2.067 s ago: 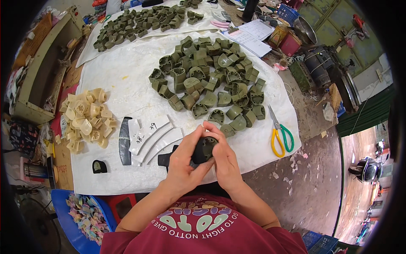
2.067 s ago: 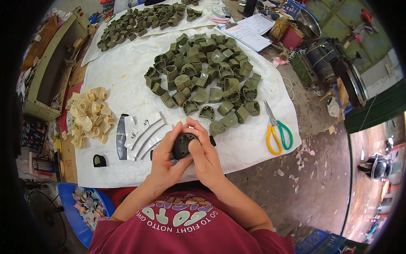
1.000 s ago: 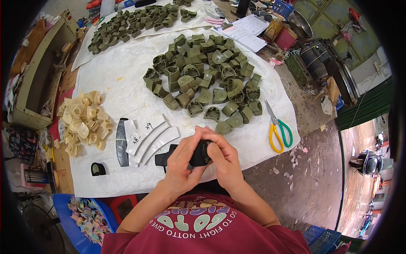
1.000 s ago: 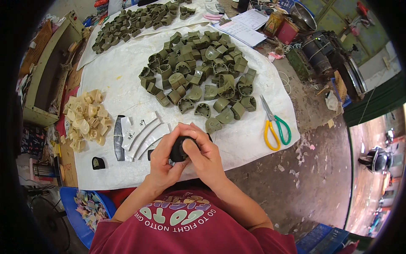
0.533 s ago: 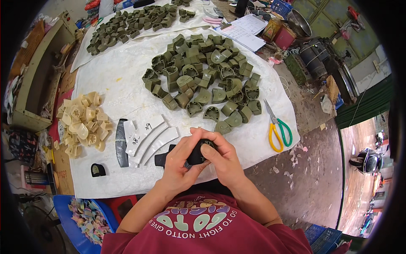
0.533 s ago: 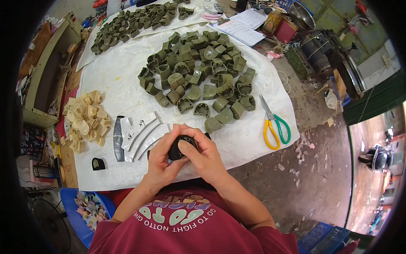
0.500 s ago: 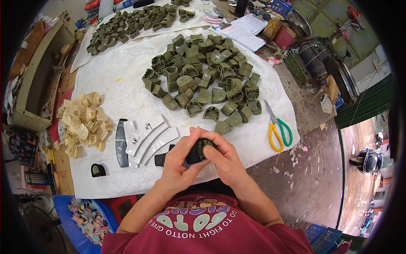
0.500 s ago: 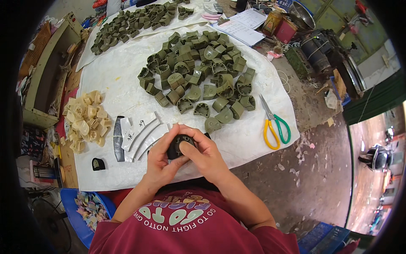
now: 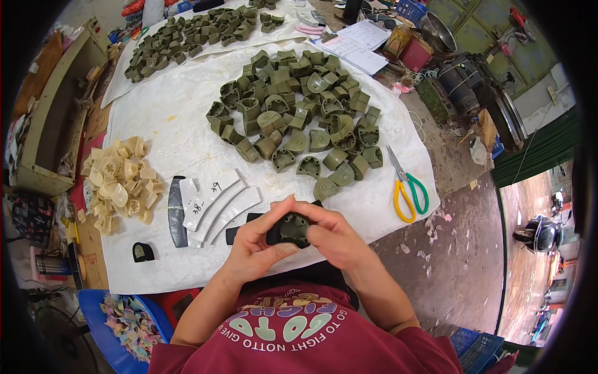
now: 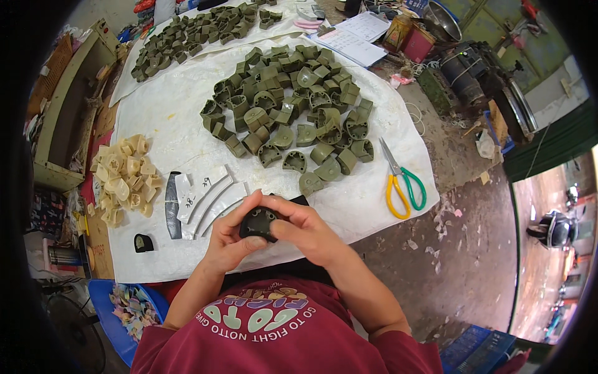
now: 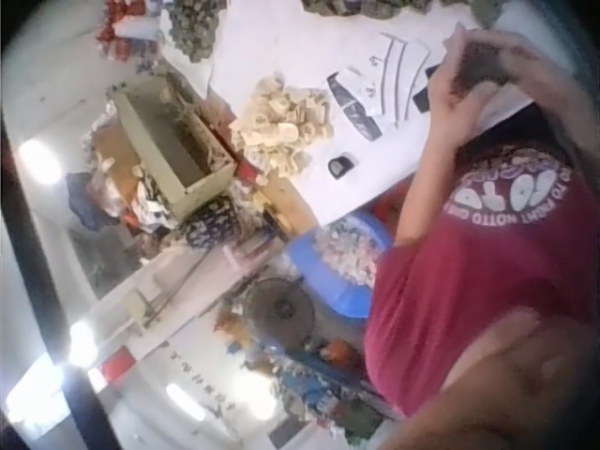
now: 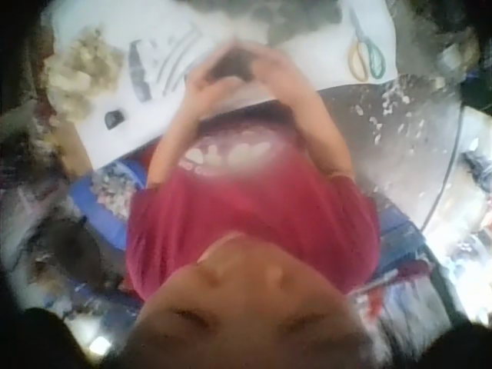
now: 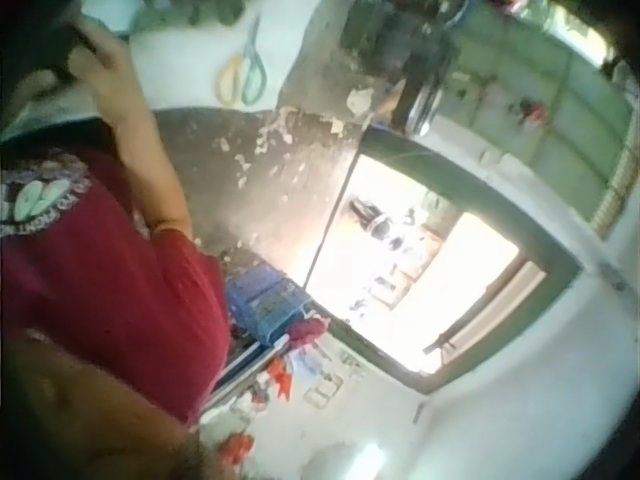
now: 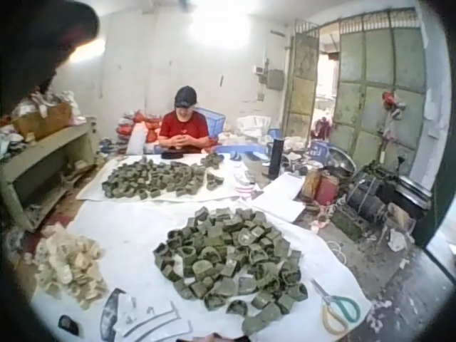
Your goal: The person sits at a table and assembles small green plastic components by wrapping them with black fabric strips. They use scissors to cut the fabric to size and then manually wrap and fit the fabric around the plastic parts, placing the finished items on the table.
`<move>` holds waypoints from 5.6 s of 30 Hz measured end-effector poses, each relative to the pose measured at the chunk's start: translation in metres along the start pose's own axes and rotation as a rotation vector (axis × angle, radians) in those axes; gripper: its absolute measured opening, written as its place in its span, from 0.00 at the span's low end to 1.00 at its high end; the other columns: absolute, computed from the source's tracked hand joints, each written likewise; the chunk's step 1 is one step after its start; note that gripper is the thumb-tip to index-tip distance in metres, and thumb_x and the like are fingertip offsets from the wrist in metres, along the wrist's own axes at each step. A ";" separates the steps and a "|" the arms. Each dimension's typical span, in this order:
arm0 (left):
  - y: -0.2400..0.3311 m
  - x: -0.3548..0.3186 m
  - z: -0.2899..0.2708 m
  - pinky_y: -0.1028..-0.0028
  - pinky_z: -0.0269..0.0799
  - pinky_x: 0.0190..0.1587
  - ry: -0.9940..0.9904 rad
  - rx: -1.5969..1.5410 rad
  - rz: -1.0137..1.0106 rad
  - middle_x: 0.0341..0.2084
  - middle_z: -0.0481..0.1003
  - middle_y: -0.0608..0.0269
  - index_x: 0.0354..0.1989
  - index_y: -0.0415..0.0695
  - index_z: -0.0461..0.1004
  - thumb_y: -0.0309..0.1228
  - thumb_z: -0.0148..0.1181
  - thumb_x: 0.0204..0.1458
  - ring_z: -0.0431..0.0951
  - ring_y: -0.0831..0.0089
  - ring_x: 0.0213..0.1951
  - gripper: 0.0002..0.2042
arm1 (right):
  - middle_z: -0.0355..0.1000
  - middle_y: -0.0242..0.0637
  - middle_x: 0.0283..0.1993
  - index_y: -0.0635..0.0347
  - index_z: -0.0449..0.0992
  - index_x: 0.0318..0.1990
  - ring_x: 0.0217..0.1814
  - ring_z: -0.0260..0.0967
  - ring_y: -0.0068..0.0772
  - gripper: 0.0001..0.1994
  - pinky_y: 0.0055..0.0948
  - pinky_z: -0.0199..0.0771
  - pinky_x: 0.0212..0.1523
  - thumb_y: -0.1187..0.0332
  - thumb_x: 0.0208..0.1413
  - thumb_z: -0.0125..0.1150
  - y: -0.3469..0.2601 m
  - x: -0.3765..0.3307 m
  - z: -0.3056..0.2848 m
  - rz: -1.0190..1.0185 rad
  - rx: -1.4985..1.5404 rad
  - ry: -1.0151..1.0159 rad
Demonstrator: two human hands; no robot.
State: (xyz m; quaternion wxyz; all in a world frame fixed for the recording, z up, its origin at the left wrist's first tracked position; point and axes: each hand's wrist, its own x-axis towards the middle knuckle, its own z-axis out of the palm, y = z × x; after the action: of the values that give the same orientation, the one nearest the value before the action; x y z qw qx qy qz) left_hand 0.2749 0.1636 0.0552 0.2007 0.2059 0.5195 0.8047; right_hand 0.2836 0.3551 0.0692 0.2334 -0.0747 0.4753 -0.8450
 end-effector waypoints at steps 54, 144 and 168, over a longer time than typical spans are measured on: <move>0.003 0.005 0.001 0.68 0.58 0.62 0.064 0.039 0.267 0.64 0.58 0.52 0.70 0.41 0.47 0.21 0.65 0.48 0.62 0.65 0.62 0.41 | 0.70 0.32 0.44 0.62 0.78 0.48 0.37 0.67 0.18 0.12 0.16 0.68 0.36 0.71 0.57 0.60 -0.005 0.015 0.035 -0.282 -0.316 0.417; 0.028 -0.066 -0.088 0.69 0.68 0.47 0.828 1.132 0.405 0.38 0.75 0.57 0.27 0.41 0.76 0.21 0.68 0.41 0.74 0.65 0.43 0.06 | 0.67 0.48 0.56 0.64 0.70 0.52 0.59 0.63 0.50 0.18 0.39 0.62 0.59 0.73 0.53 0.56 -0.031 -0.080 -0.119 -0.276 -1.652 1.188; 0.044 0.041 -0.013 0.70 0.79 0.29 0.330 -0.158 -0.344 0.24 0.77 0.57 0.36 0.36 0.74 0.24 0.58 0.53 0.80 0.67 0.24 0.05 | 0.69 0.35 0.40 0.65 0.66 0.49 0.30 0.67 0.21 0.21 0.20 0.69 0.27 0.76 0.45 0.60 -0.043 -0.139 -0.106 -0.258 -0.182 0.771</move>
State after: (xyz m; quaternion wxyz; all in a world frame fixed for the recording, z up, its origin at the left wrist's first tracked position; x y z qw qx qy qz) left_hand 0.2289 0.1587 0.0961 0.2629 -0.0360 0.5081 0.8194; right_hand 0.3552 0.5206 0.0614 -0.0770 0.1680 0.5873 -0.7880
